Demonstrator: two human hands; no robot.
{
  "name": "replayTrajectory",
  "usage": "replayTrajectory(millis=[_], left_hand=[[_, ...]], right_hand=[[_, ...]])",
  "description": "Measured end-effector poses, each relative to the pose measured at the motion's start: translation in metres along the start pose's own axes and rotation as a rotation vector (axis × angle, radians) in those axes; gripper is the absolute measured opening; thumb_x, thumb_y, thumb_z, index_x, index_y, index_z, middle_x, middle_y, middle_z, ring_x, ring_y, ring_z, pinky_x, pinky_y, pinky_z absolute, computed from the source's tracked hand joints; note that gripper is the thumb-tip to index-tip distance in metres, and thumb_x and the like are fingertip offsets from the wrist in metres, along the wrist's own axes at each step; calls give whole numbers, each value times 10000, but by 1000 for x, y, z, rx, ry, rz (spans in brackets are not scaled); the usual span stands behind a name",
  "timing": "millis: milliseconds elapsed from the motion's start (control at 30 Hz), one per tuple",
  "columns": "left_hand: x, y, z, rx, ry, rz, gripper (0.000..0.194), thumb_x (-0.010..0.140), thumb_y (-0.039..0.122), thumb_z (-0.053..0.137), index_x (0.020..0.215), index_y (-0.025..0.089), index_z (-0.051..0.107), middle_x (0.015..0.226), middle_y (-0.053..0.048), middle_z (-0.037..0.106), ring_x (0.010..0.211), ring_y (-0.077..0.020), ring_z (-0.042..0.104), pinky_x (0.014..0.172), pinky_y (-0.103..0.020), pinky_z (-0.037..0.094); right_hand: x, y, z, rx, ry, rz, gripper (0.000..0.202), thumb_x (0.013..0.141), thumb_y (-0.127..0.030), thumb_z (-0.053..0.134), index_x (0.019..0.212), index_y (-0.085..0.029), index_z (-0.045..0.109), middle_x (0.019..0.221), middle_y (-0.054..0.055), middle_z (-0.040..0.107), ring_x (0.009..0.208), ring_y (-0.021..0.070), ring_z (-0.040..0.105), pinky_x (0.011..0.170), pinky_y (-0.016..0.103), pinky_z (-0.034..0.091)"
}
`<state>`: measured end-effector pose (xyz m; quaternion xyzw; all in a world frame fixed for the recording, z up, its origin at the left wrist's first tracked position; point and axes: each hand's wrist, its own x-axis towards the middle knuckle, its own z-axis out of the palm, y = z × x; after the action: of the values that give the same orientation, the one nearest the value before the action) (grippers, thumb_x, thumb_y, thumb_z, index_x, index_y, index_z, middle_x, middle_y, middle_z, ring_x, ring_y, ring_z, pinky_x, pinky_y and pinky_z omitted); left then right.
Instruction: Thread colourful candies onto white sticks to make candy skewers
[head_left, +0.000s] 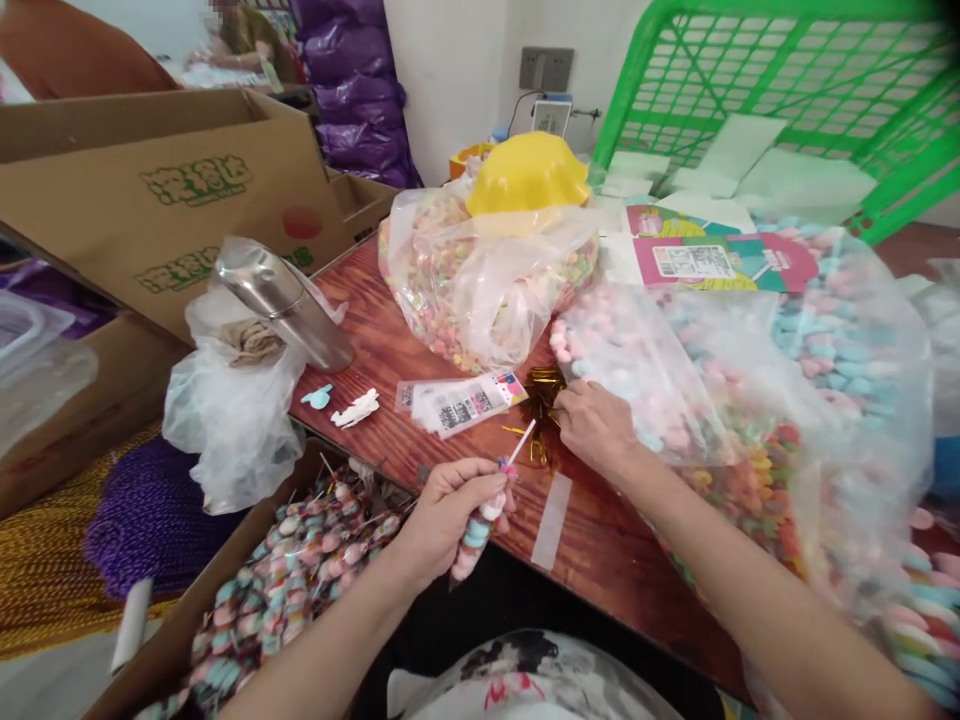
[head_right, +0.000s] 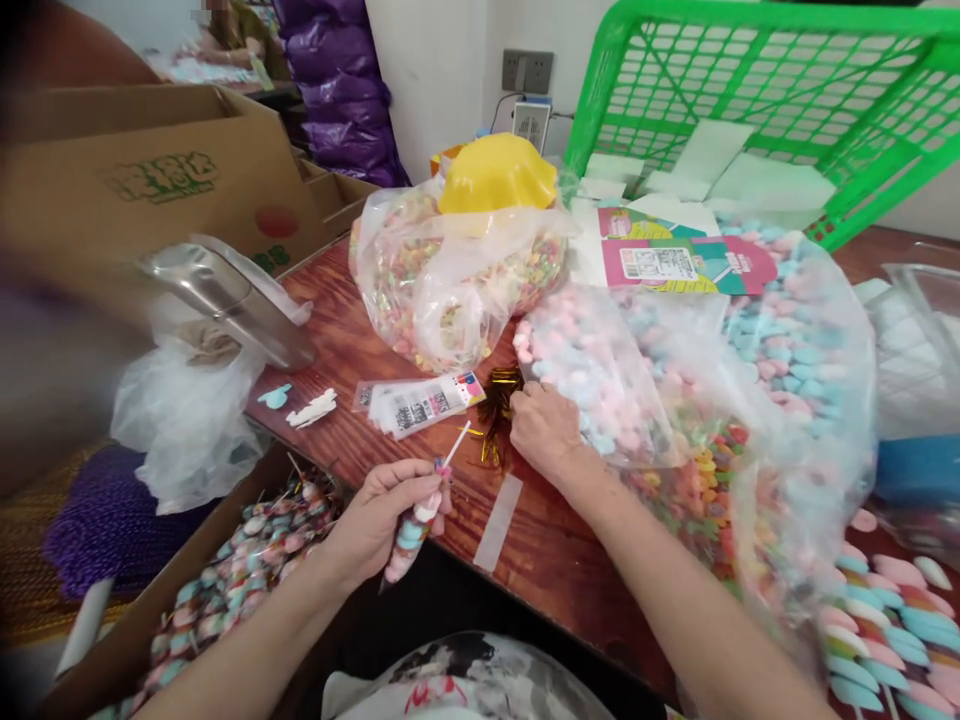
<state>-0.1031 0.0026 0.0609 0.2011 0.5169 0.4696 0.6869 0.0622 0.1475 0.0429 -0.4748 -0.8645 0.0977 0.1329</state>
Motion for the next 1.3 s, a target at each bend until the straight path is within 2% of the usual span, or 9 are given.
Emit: replayTrajectory(millis=[200, 300, 467, 600, 767, 967, 1100, 1200, 1300], left_hand=[[3, -3, -1, -6, -35, -19, 295, 761, 399, 695, 764, 113, 623, 590, -20, 637, 273, -57, 422, 202, -156, 317], [3, -3, 1, -34, -59, -17, 272, 755, 381, 705, 776, 119, 635, 639, -29, 654, 295, -65, 442, 201, -169, 326], [5, -1, 14, -54, -85, -7, 244, 709, 340, 743, 744, 113, 661, 674, -36, 655, 473, -116, 600, 277, -146, 388], [8, -3, 27, -36, -86, 39, 220, 714, 318, 746, 739, 114, 668, 671, -25, 655, 496, -101, 609, 352, -146, 434], [7, -9, 35, -21, -36, 82, 232, 695, 321, 759, 716, 121, 644, 661, -18, 650, 490, -106, 605, 314, -138, 395], [4, -15, 40, 148, 1, 63, 302, 742, 429, 701, 783, 137, 635, 546, 17, 599, 254, -63, 395, 193, -168, 285], [7, -20, 55, 230, -47, 134, 248, 756, 374, 664, 703, 143, 591, 483, 55, 527, 208, -51, 353, 183, -154, 238], [9, -26, 65, 260, -74, 171, 236, 774, 326, 628, 637, 156, 537, 409, 77, 447, 209, -61, 361, 198, -144, 233], [9, -34, 68, 246, -124, 183, 234, 794, 312, 622, 644, 146, 555, 438, 68, 467, 233, -54, 387, 221, -141, 260]], right_hand=[[-15, 16, -14, 156, 52, -1, 141, 844, -162, 496, 753, -179, 602, 813, 63, 633, 760, 190, 568, 684, 303, 394], [-31, 24, -20, 318, 78, 47, 153, 886, -233, 466, 789, -190, 576, 688, 7, 591, 635, 145, 535, 613, 260, 397], [-58, 26, -16, 710, 19, 131, 200, 885, -307, 467, 760, -189, 569, 570, -31, 557, 455, 100, 470, 469, 219, 360], [-66, 18, -15, 735, 25, 128, 139, 843, -252, 498, 820, -184, 617, 518, -27, 597, 463, 120, 536, 490, 221, 402], [-63, 17, -22, 707, 130, 79, 144, 774, -179, 539, 673, -184, 641, 507, -17, 596, 492, 131, 558, 556, 250, 426], [-93, -4, -47, 743, 353, -1, 162, 848, -174, 530, 824, -191, 689, 696, 8, 675, 620, 143, 618, 591, 248, 467], [-117, -30, -49, 583, 323, -228, 348, 854, -38, 418, 1023, -174, 689, 797, 52, 686, 677, 147, 639, 608, 250, 497], [-123, -33, -40, 470, 299, -183, 414, 847, -18, 394, 1125, -166, 663, 830, 70, 680, 704, 162, 646, 617, 270, 512], [-127, -27, -35, 479, 311, -115, 373, 874, -46, 430, 1154, -182, 636, 856, 53, 712, 731, 163, 672, 649, 276, 527]])
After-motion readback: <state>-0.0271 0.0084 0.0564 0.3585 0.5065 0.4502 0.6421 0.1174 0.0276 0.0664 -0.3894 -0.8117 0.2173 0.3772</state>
